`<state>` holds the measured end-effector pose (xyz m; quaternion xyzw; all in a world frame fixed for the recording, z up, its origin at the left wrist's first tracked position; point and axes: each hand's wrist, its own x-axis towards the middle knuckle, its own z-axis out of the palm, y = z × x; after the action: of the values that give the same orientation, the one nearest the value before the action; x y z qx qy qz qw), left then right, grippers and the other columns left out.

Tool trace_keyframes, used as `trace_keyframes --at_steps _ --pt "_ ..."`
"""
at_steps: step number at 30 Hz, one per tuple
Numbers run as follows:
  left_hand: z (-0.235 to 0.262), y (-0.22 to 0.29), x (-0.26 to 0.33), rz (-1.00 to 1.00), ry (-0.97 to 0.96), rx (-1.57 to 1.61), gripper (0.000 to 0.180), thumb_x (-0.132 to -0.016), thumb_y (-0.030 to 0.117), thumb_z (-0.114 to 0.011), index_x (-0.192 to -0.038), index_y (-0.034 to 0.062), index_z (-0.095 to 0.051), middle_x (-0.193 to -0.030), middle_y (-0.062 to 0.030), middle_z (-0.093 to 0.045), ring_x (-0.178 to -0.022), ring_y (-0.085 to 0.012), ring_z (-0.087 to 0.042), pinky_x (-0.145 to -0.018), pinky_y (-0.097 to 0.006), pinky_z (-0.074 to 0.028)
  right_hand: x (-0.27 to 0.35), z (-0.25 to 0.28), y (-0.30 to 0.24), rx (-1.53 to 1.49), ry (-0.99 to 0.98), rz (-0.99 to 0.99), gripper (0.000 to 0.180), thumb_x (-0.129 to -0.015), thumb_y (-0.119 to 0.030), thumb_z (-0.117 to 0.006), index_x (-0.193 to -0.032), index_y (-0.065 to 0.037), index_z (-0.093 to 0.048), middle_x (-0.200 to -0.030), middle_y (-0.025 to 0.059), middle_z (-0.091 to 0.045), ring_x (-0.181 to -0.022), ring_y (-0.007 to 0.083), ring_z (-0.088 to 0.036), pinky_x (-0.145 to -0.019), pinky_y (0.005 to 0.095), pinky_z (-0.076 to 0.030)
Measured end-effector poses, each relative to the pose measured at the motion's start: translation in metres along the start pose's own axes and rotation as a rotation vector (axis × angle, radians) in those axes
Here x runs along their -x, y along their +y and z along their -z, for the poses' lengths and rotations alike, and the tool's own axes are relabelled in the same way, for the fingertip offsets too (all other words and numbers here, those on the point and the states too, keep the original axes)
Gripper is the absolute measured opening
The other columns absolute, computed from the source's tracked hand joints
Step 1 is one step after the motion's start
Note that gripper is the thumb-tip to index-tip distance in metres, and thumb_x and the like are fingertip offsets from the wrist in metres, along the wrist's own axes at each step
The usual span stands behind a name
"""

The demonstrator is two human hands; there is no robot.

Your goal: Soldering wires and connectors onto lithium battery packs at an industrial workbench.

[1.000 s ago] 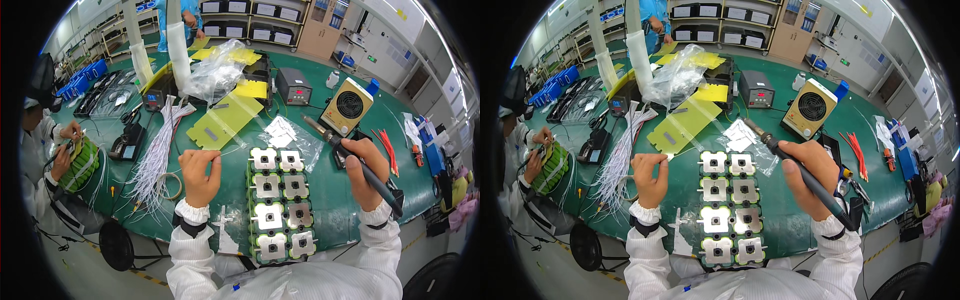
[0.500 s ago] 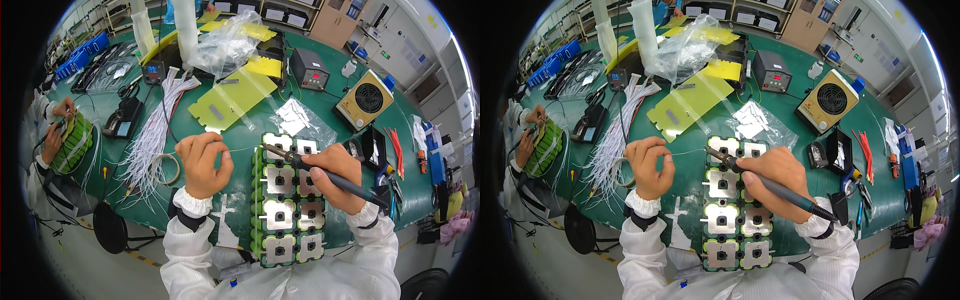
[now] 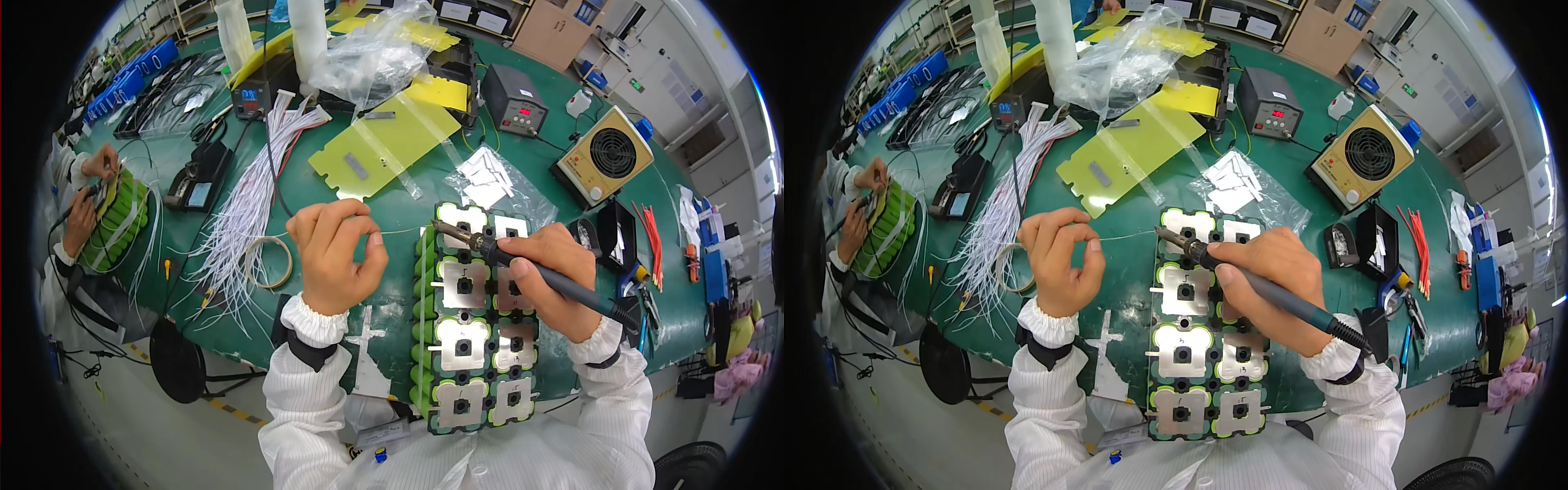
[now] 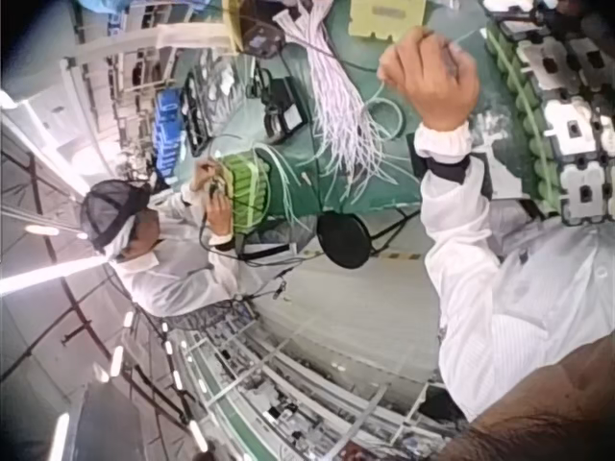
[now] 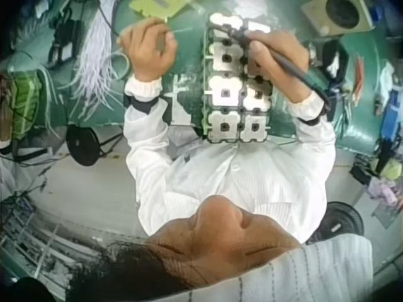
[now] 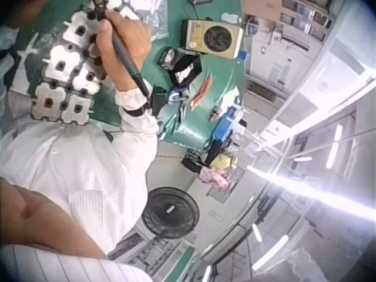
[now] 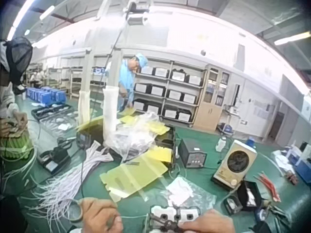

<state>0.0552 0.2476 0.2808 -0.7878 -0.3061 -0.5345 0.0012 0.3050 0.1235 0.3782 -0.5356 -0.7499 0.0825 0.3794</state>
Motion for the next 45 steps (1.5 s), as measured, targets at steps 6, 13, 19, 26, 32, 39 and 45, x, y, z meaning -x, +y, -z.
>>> trace_keyframes --at_steps 6,13,19,26,32,39,45 --pt "0.0007 0.0010 -0.0001 0.007 -0.008 0.007 0.012 -0.071 0.006 -0.068 -0.082 0.0100 -0.064 -0.101 -0.0044 -0.067 -0.095 -0.0268 -0.053 -0.089 -0.039 -0.036 0.0003 0.0005 0.0009 -0.002 -0.001 0.015 0.018 -0.088 -0.011 -0.069 -0.103 -0.001 -0.075 -0.075 0.0073 -0.070 -0.070 0.0231 -0.063 -0.076 0.0377 -0.046" --pt "-0.0012 0.0006 0.0008 0.006 -0.016 0.014 0.014 -0.071 0.006 -0.069 -0.084 0.0105 -0.065 -0.102 -0.0032 -0.067 -0.096 -0.0262 -0.053 -0.087 -0.039 -0.035 0.0013 0.0011 0.0009 -0.009 -0.010 -0.005 0.019 -0.089 -0.011 -0.069 -0.104 -0.001 -0.074 -0.076 0.0081 -0.069 -0.070 0.0234 -0.063 -0.076 0.0373 -0.045" --pt "-0.0042 0.0006 0.0019 0.007 -0.020 0.025 0.014 -0.072 0.006 -0.069 -0.085 0.0110 -0.065 -0.102 -0.0026 -0.067 -0.096 -0.0261 -0.053 -0.087 -0.039 -0.035 0.0019 0.0004 0.0024 -0.006 0.002 0.005 0.019 -0.089 -0.012 -0.070 -0.105 -0.001 -0.074 -0.076 0.0081 -0.069 -0.070 0.0236 -0.063 -0.076 0.0372 -0.046" --pt "-0.0032 0.0007 0.0018 0.000 -0.018 0.018 0.014 -0.073 0.006 -0.070 -0.085 0.0110 -0.065 -0.102 -0.0026 -0.067 -0.096 -0.0259 -0.054 -0.086 -0.039 -0.035 0.0030 -0.0012 0.0016 -0.021 0.007 -0.009 0.020 -0.089 -0.012 -0.070 -0.105 -0.001 -0.075 -0.076 0.0079 -0.069 -0.070 0.0237 -0.063 -0.077 0.0371 -0.046" --pt "-0.0054 0.0010 0.0027 -0.002 -0.020 0.026 0.014 -0.073 0.006 -0.070 -0.085 0.0108 -0.066 -0.102 -0.0025 -0.067 -0.095 -0.0257 -0.054 -0.086 -0.039 -0.035 0.0036 -0.0019 0.0022 -0.023 0.013 -0.013 0.020 -0.089 -0.012 -0.070 -0.105 -0.001 -0.075 -0.076 0.0083 -0.069 -0.072 0.0238 -0.063 -0.077 0.0373 -0.046" --pt "-0.0066 0.0022 0.0031 -0.010 -0.030 0.035 0.015 -0.073 0.006 -0.071 -0.087 0.0107 -0.066 -0.102 -0.0027 -0.066 -0.095 -0.0260 -0.053 -0.086 -0.039 -0.035 0.0032 -0.0021 0.0020 -0.023 0.014 -0.017 0.020 -0.089 -0.012 -0.070 -0.105 0.000 -0.075 -0.077 0.0084 -0.070 -0.072 0.0238 -0.063 -0.077 0.0372 -0.046" --pt "-0.0035 -0.0033 0.0029 0.015 0.011 0.025 0.015 -0.074 0.005 -0.069 -0.087 0.0097 -0.066 -0.102 -0.0042 -0.067 -0.096 -0.0271 -0.053 -0.089 -0.039 -0.036 0.0035 -0.0015 0.0015 -0.025 0.014 -0.023 0.020 -0.089 -0.011 -0.070 -0.105 0.000 -0.075 -0.076 0.0086 -0.070 -0.071 0.0233 -0.063 -0.076 0.0370 -0.046"
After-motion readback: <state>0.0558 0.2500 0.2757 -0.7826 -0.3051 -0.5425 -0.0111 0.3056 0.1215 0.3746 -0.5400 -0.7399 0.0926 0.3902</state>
